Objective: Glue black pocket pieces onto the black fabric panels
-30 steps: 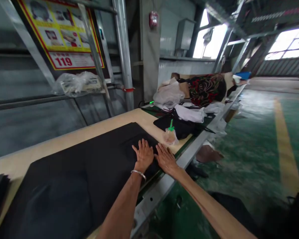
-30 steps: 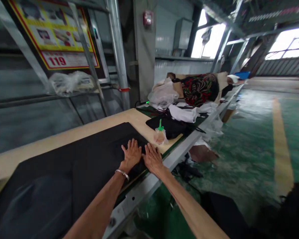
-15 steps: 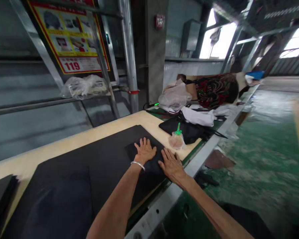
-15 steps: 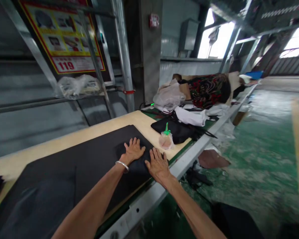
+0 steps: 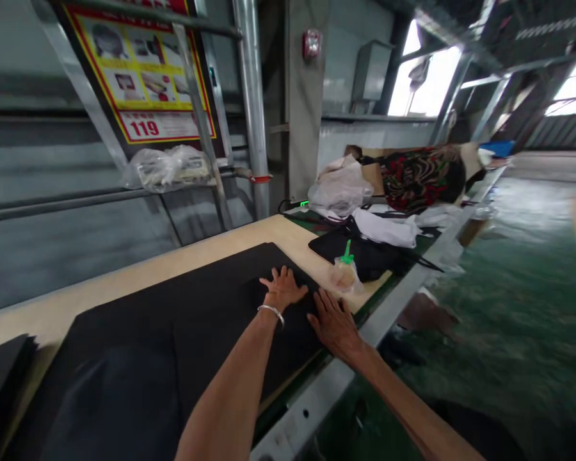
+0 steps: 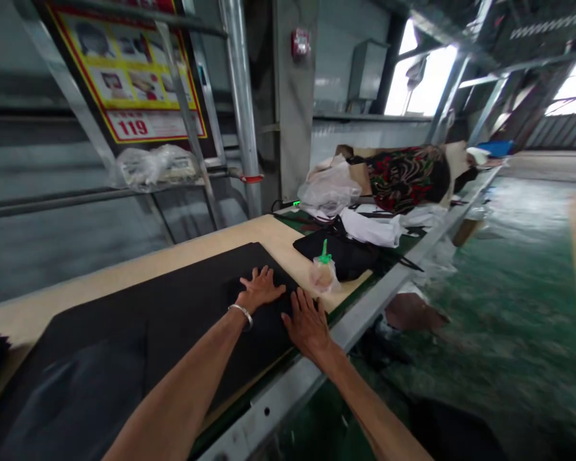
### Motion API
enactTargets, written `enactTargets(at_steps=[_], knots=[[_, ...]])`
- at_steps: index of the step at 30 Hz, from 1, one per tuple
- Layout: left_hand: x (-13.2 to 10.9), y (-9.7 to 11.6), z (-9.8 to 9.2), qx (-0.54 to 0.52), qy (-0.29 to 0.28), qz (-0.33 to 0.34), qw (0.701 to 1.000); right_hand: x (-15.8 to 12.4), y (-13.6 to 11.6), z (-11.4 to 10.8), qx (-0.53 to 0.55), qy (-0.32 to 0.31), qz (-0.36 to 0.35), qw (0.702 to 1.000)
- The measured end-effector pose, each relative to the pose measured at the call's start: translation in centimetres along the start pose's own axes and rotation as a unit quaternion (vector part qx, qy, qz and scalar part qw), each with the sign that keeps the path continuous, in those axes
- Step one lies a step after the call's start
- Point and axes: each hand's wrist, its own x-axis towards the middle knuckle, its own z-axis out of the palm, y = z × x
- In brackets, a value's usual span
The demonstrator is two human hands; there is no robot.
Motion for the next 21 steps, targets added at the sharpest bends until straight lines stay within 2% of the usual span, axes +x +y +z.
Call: enactTargets(at_steps=[2, 4, 8, 12, 17, 21], knots=[[0.3, 0.2, -0.1, -0.011, -0.018, -0.012, 1.0, 0.0, -0.1, -0.2, -0.001, -0.001, 0.004, 1.0], [0.2, 0.4, -0.1, -0.027, -0.01, -0.02, 0.999, 0.0, -0.2, -0.4, 0.002, -0.009, 0.006, 1.0], [-1.2, -0.1, -0.1, -0.036, 0.055, -0.01, 0.998, 0.0, -0.2, -0.6, 0.004, -0.012, 0.008, 1.0], [-2.9, -2.5, 0.3, 0.02, 0.127, -0.005, 0.992, -0.1, -0.2, -0.3, -0.008, 0.005, 0.005, 1.0], [-4.8, -6.8, 1.0, 0.051, 0.126, -0.041, 0.99, -0.1, 0.1, 0.2, -0.02, 0.018, 0.0, 1.0], [-6.5, -8.2, 1.3, 0.068, 0.154, -0.02, 0.986, 0.0, 0.5, 0.8, -0.024, 0.036, -0.009, 0.999]])
